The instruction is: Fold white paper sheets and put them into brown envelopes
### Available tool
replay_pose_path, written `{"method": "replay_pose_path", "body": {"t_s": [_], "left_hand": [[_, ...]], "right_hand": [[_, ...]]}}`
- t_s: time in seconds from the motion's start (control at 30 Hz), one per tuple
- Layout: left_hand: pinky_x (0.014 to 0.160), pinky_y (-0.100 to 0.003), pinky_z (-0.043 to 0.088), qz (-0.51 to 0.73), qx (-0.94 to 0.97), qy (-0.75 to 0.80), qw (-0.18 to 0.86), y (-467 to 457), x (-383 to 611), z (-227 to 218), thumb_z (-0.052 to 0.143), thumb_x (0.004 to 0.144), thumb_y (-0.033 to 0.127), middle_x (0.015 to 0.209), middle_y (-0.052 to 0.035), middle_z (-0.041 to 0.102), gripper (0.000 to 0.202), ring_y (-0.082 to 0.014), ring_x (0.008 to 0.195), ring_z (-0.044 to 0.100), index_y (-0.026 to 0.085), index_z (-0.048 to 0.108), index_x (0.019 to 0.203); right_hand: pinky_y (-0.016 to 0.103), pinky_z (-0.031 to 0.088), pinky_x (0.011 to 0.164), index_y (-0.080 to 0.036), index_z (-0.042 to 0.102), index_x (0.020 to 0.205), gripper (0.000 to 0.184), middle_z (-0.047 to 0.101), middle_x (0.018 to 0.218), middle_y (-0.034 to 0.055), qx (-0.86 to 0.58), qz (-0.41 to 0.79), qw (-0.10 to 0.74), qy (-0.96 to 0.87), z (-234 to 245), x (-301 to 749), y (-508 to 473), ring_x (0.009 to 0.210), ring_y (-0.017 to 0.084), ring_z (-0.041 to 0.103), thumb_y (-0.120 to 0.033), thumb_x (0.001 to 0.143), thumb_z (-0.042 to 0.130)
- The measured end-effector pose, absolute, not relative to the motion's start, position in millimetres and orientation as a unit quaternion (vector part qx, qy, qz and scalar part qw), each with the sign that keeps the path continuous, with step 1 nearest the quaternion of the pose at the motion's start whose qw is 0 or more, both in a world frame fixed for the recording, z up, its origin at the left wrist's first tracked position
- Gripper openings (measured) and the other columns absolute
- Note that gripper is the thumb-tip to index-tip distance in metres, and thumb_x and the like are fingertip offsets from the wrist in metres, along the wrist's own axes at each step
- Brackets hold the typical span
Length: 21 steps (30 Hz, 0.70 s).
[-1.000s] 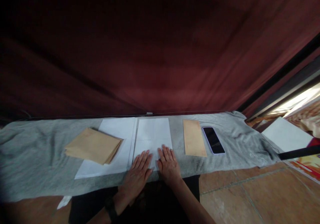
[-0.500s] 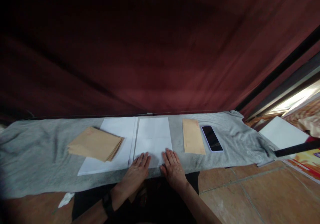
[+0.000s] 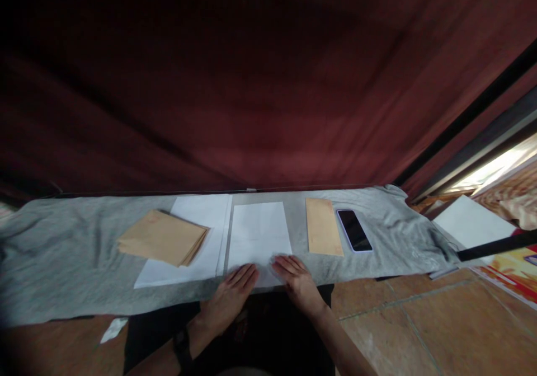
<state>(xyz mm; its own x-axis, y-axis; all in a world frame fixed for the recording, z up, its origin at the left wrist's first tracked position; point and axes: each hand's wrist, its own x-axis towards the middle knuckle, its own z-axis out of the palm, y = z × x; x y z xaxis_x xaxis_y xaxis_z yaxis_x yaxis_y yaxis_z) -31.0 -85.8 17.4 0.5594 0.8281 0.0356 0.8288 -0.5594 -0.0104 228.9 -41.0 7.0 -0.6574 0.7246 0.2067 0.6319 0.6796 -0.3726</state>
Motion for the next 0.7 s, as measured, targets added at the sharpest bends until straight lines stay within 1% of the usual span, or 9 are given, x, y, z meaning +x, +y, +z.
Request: {"method": "replay_pose_path", "body": {"t_s": [0.1,0.2,0.27,0.33,0.4,0.47,0.5,0.6,0.7], "left_hand": [[0.115,-0.04,0.043,-0.041,-0.889,-0.455,-0.021,-98,-42,14,0.044,0.082,-0.003,0.152,-0.0067,0.052,0.067,-0.0216,0.139,0.05,0.022,0.053,0.143],[0.117,-0.041,0.042,-0.067,-0.871,-0.484,-0.053,-100,-63,13,0.047,0.077,-0.003,0.154,-0.0076,0.05,0.072,-0.0221,0.142,0.047,0.021,0.051,0.145],[0.117,-0.04,0.043,-0.081,-0.858,-0.503,-0.072,-95,-77,13,0.047,0.073,-0.005,0.155,-0.006,0.049,0.077,-0.0209,0.143,0.046,0.022,0.051,0.145],[0.117,-0.038,0.043,-0.091,-0.855,-0.502,-0.091,-90,-88,12,0.043,0.071,-0.008,0.155,-0.0029,0.05,0.081,-0.0177,0.143,0.045,0.025,0.052,0.145],[0.116,-0.036,0.044,-0.099,-0.859,-0.492,-0.105,-86,-91,11,0.04,0.07,-0.011,0.152,-0.0008,0.053,0.084,-0.0149,0.142,0.046,0.027,0.053,0.144],[0.117,-0.037,0.043,-0.105,-0.862,-0.483,-0.111,-86,-91,9,0.038,0.07,-0.012,0.151,0.0005,0.054,0.086,-0.0145,0.142,0.047,0.029,0.053,0.144],[0.117,-0.038,0.043,-0.107,-0.863,-0.48,-0.113,-86,-90,8,0.038,0.069,-0.013,0.152,0.0011,0.053,0.088,-0.015,0.142,0.046,0.03,0.053,0.144],[0.118,-0.041,0.041,-0.12,-0.858,-0.484,-0.12,-89,-87,7,0.037,0.067,-0.013,0.155,0.0015,0.049,0.092,-0.0163,0.144,0.043,0.031,0.05,0.146],[0.119,-0.041,0.042,-0.147,-0.852,-0.483,-0.138,-88,-88,8,0.038,0.068,-0.013,0.153,0.0006,0.052,0.089,-0.0158,0.143,0.045,0.029,0.052,0.145]], "right_hand": [[0.049,0.04,0.119,-0.027,0.056,0.143,0.06,0.06,0.144,0.0059,-0.359,0.165,0.183,-0.9,5,246,-47,0.136,0.021,0.054,-0.003,0.089,0.048],[0.047,0.043,0.117,-0.028,0.061,0.138,0.049,0.065,0.139,0.0055,-0.355,0.188,0.203,-0.893,2,258,-54,0.13,0.019,0.059,-0.008,0.096,0.047],[0.047,0.045,0.115,-0.028,0.063,0.135,0.047,0.067,0.136,0.0051,-0.355,0.2,0.214,-0.888,2,262,-56,0.127,0.019,0.062,-0.008,0.096,0.046],[0.048,0.044,0.115,-0.028,0.061,0.137,0.051,0.065,0.138,0.0061,-0.358,0.206,0.216,-0.885,2,262,-55,0.13,0.02,0.06,-0.006,0.093,0.048],[0.05,0.04,0.118,-0.027,0.056,0.143,0.063,0.059,0.146,0.0072,-0.366,0.208,0.207,-0.883,3,260,-53,0.137,0.022,0.053,-0.002,0.086,0.051],[0.052,0.035,0.121,-0.027,0.052,0.147,0.073,0.052,0.152,0.0071,-0.372,0.21,0.189,-0.884,4,259,-51,0.142,0.023,0.047,0.0,0.079,0.051],[0.053,0.033,0.122,-0.027,0.052,0.147,0.074,0.051,0.153,0.0066,-0.372,0.213,0.181,-0.885,4,258,-51,0.143,0.023,0.045,0.0,0.078,0.051],[0.053,0.031,0.122,-0.027,0.055,0.144,0.071,0.053,0.152,0.006,-0.368,0.223,0.178,-0.885,2,259,-49,0.142,0.023,0.046,-0.001,0.079,0.051],[0.054,0.033,0.121,-0.026,0.056,0.143,0.068,0.055,0.15,0.0074,-0.365,0.23,0.196,-0.881,-2,264,-47,0.142,0.023,0.047,-0.001,0.08,0.051]]}}
